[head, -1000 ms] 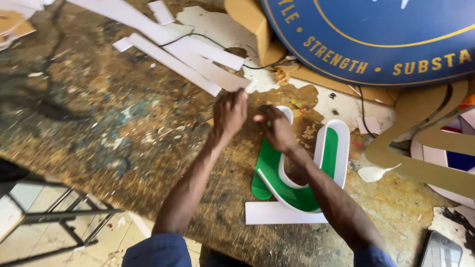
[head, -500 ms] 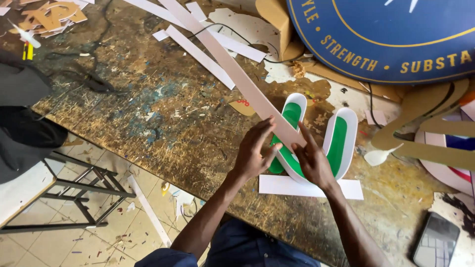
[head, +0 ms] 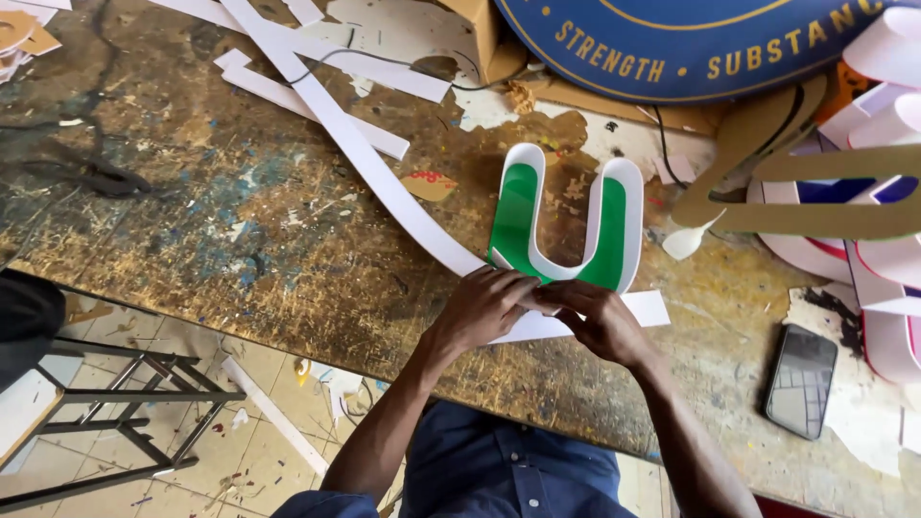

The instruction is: The person assembles a large green and white letter U on a workbench. They apply glue to the edges of the letter and attach white foam strips to the sides, pressing them firmly to secure the bond.

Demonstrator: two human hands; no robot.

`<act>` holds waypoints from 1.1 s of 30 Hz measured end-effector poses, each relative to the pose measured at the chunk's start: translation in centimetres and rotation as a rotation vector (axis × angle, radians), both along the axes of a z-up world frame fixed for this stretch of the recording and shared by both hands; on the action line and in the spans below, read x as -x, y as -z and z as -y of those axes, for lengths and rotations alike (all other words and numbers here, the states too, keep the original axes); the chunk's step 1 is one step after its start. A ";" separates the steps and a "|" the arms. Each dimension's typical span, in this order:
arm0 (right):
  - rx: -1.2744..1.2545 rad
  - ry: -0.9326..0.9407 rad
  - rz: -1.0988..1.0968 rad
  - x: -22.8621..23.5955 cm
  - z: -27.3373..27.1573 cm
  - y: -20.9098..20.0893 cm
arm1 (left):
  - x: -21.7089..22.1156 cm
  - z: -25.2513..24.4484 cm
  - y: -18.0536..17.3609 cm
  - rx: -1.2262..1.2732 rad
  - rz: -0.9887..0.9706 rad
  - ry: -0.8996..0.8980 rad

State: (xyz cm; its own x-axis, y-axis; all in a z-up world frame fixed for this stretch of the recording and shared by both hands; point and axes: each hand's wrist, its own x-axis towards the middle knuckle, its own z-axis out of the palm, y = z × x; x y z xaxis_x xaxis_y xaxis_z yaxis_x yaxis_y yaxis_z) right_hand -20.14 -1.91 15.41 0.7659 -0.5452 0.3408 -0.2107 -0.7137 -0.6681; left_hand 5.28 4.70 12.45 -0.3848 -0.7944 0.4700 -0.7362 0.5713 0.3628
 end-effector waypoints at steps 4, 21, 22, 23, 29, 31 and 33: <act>-0.250 0.114 0.048 -0.4 0.7 2.6 | -1.0 0.2 4.3 0.103 0.033 -0.072; 0.063 0.368 0.239 -2.3 2.0 4.7 | -3.5 3.1 6.2 -0.473 0.320 -0.284; 0.059 0.368 0.239 -2.3 1.9 4.7 | -3.2 2.8 6.0 -0.476 0.322 -0.285; 0.057 0.381 0.242 -2.4 1.9 4.8 | -3.0 2.6 5.7 -0.468 0.325 -0.289; 0.219 0.490 0.075 -2.0 2.7 8.2 | 0.1 0.2 4.4 -0.486 0.297 -0.298; 0.250 0.500 0.024 -2.0 3.0 8.9 | 1.2 -0.3 3.8 -0.421 0.324 -0.313; 0.275 0.498 -0.038 -2.2 3.1 9.1 | 1.8 -0.5 4.1 -0.434 0.316 -0.381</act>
State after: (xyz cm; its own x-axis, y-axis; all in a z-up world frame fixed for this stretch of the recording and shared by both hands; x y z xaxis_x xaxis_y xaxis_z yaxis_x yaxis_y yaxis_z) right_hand -17.96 -5.01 6.34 0.4538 -0.7386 0.4985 -0.5859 -0.6688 -0.4576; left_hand 3.53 5.22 8.31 -0.1061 -0.9943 -0.0132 -0.9670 0.1001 0.2344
